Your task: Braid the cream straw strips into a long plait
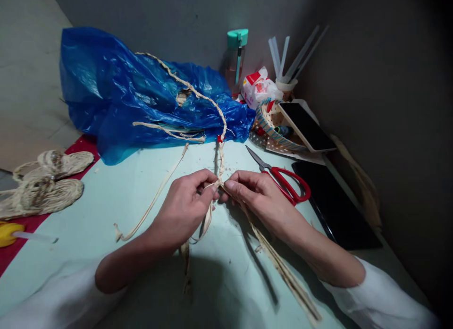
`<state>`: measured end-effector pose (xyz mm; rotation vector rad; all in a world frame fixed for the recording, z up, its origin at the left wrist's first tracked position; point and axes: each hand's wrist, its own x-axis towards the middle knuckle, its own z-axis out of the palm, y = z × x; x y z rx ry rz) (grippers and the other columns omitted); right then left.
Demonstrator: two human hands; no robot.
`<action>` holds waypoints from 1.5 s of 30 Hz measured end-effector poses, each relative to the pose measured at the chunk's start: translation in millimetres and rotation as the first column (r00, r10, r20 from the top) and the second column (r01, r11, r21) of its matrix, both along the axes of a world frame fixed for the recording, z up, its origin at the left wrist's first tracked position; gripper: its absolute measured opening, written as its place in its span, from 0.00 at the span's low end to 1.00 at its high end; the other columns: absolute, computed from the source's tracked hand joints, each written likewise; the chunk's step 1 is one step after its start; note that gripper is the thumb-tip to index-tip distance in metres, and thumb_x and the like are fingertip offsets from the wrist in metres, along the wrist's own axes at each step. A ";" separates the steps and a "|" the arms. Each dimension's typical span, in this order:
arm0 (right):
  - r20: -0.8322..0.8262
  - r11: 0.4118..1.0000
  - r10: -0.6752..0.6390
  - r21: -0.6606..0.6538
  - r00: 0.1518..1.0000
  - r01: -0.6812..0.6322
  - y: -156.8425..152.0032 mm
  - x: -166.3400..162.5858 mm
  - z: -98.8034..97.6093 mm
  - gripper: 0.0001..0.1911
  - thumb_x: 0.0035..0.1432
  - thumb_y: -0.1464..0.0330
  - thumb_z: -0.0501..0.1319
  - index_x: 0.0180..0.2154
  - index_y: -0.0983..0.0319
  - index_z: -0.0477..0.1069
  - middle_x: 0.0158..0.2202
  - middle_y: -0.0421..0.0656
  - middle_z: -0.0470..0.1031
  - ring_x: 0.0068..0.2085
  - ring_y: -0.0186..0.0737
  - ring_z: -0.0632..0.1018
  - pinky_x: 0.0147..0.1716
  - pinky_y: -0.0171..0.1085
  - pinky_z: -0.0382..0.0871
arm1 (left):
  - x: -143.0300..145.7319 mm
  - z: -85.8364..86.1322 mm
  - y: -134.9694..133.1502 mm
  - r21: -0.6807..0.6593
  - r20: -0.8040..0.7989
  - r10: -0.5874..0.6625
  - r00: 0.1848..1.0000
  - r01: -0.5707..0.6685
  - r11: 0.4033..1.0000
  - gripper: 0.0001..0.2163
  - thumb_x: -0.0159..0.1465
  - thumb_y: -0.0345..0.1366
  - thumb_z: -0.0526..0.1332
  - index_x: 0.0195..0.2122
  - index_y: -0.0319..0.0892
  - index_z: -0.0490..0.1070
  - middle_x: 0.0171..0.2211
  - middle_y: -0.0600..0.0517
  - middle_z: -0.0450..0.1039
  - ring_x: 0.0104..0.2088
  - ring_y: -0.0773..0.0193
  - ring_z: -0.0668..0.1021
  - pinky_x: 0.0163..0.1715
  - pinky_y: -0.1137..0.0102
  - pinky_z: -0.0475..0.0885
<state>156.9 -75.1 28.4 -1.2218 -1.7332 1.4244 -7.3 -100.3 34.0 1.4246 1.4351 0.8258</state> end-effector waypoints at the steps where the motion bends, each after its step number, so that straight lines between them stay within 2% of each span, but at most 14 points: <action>1: -0.005 1.000 0.006 -0.016 1.000 -0.006 0.0 -0.3 0.7 0.13 0.61 0.67 0.54 0.27 0.65 0.71 0.23 0.39 0.69 0.25 0.31 0.66 0.26 0.32 0.57 | 0.2 -0.3 1.2 -0.056 0.076 -0.006 0.997 0.010 0.998 0.03 0.61 0.34 0.56 0.32 0.42 0.68 0.27 0.53 0.73 0.27 0.64 0.75 0.28 0.70 0.69; 5: 0.037 0.999 0.031 0.006 0.999 -0.032 -1.6 -0.2 1.6 0.11 0.60 0.67 0.56 0.28 0.65 0.69 0.24 0.40 0.70 0.26 0.32 0.67 0.27 0.33 0.58 | 2.0 -3.5 5.4 -0.216 0.292 0.015 0.956 0.050 0.975 0.03 0.60 0.34 0.57 0.30 0.42 0.64 0.20 0.57 0.67 0.14 0.73 0.65 0.16 0.75 0.59; 8: 0.111 0.991 0.038 0.122 0.993 -0.051 -3.2 1.2 0.4 0.10 0.60 0.66 0.56 0.28 0.64 0.68 0.24 0.39 0.69 0.27 0.33 0.67 0.27 0.33 0.57 | 2.5 -5.0 7.0 -0.218 0.344 0.057 0.937 0.021 0.976 0.04 0.60 0.35 0.58 0.31 0.42 0.64 0.21 0.58 0.64 0.14 0.76 0.60 0.14 0.76 0.52; 11: 0.157 0.984 0.063 0.153 0.986 -0.088 -3.0 2.6 0.9 0.10 0.60 0.64 0.56 0.29 0.63 0.68 0.26 0.39 0.69 0.28 0.33 0.67 0.27 0.33 0.57 | 1.0 -5.1 7.6 -0.180 0.258 0.031 0.966 0.016 0.984 0.05 0.60 0.36 0.59 0.30 0.42 0.65 0.21 0.59 0.62 0.16 0.75 0.61 0.16 0.76 0.54; 14: 0.147 0.992 0.088 0.082 0.985 -0.101 -0.3 3.9 3.6 0.13 0.61 0.62 0.56 0.29 0.63 0.67 0.25 0.38 0.67 0.27 0.32 0.65 0.26 0.33 0.56 | -1.8 -5.3 7.7 -0.127 0.130 0.005 0.991 0.011 0.992 0.06 0.60 0.36 0.59 0.28 0.41 0.66 0.21 0.58 0.62 0.18 0.74 0.61 0.18 0.75 0.55; 18: 0.101 0.997 0.069 0.009 0.992 -0.070 3.0 5.7 6.5 0.14 0.62 0.63 0.53 0.26 0.63 0.66 0.22 0.37 0.62 0.25 0.31 0.63 0.24 0.33 0.54 | -4.3 -5.2 7.8 -0.087 0.057 -0.025 0.998 0.030 0.996 0.08 0.62 0.37 0.56 0.28 0.41 0.68 0.22 0.56 0.63 0.20 0.72 0.61 0.20 0.74 0.56; 22: 0.086 0.998 0.060 -0.018 0.994 -0.059 3.3 6.0 7.3 0.14 0.60 0.62 0.56 0.25 0.63 0.66 0.21 0.37 0.61 0.24 0.31 0.62 0.22 0.32 0.53 | -5.4 -4.3 8.5 -0.089 0.052 -0.045 0.998 0.050 0.995 0.09 0.62 0.38 0.56 0.26 0.41 0.67 0.22 0.56 0.61 0.20 0.71 0.60 0.20 0.74 0.56; 25: 0.143 0.997 0.056 0.045 0.988 -0.064 2.7 5.5 7.2 0.12 0.57 0.63 0.59 0.26 0.64 0.69 0.21 0.36 0.62 0.23 0.30 0.61 0.21 0.32 0.52 | -6.0 -5.4 8.6 -0.112 0.094 -0.045 0.995 0.055 0.992 0.08 0.61 0.37 0.57 0.27 0.41 0.69 0.22 0.56 0.62 0.20 0.71 0.60 0.20 0.74 0.55; 29: 0.198 0.991 0.051 0.113 0.979 -0.075 1.9 6.5 6.4 0.16 0.59 0.66 0.55 0.22 0.64 0.72 0.19 0.38 0.68 0.22 0.30 0.65 0.21 0.32 0.54 | -5.5 -7.7 7.9 -0.150 0.164 -0.022 0.986 0.047 0.988 0.07 0.62 0.38 0.57 0.31 0.41 0.70 0.24 0.55 0.66 0.21 0.72 0.62 0.20 0.75 0.56; 32: 0.107 0.993 0.113 -0.030 0.988 -0.110 1.1 7.7 4.5 0.17 0.61 0.66 0.53 0.25 0.64 0.72 0.22 0.41 0.73 0.21 0.31 0.69 0.21 0.32 0.59 | -5.1 -7.6 7.6 -0.173 0.210 -0.008 0.978 0.045 0.984 0.07 0.61 0.39 0.58 0.35 0.42 0.70 0.24 0.55 0.67 0.22 0.71 0.64 0.20 0.75 0.56; 35: -0.043 0.966 0.150 -0.204 0.988 -0.156 -0.3 7.2 1.5 0.14 0.62 0.65 0.52 0.31 0.64 0.72 0.27 0.44 0.76 0.23 0.33 0.74 0.25 0.33 0.67 | -5.2 -6.8 7.4 -0.219 0.269 -0.006 0.963 0.067 0.973 0.07 0.62 0.38 0.58 0.38 0.42 0.69 0.24 0.55 0.68 0.22 0.71 0.65 0.19 0.76 0.56; 37: -0.091 0.958 0.149 -0.232 0.985 -0.167 -1.3 6.3 -0.3 0.12 0.61 0.66 0.52 0.32 0.64 0.72 0.30 0.45 0.76 0.26 0.34 0.75 0.27 0.33 0.69 | -5.4 -6.6 7.1 -0.222 0.299 -0.023 0.954 0.093 0.971 0.06 0.63 0.37 0.57 0.39 0.41 0.68 0.25 0.54 0.69 0.22 0.71 0.67 0.20 0.76 0.57; 41: -0.015 0.984 0.144 -0.100 0.989 -0.145 -2.0 5.9 -1.5 0.08 0.59 0.69 0.54 0.33 0.64 0.70 0.32 0.44 0.75 0.31 0.35 0.75 0.30 0.33 0.67 | -5.0 -6.7 6.5 -0.178 0.318 -0.062 0.946 0.123 0.976 0.05 0.63 0.35 0.56 0.39 0.41 0.66 0.27 0.52 0.74 0.24 0.69 0.70 0.22 0.75 0.61; 45: 0.091 0.991 0.132 -0.020 0.987 -0.130 -1.4 7.3 0.2 0.07 0.58 0.69 0.55 0.32 0.63 0.70 0.30 0.41 0.74 0.31 0.34 0.72 0.28 0.32 0.63 | -3.2 -5.1 6.0 -0.178 0.272 -0.051 0.961 0.102 0.979 0.05 0.62 0.36 0.57 0.38 0.42 0.65 0.26 0.54 0.74 0.18 0.72 0.64 0.18 0.75 0.58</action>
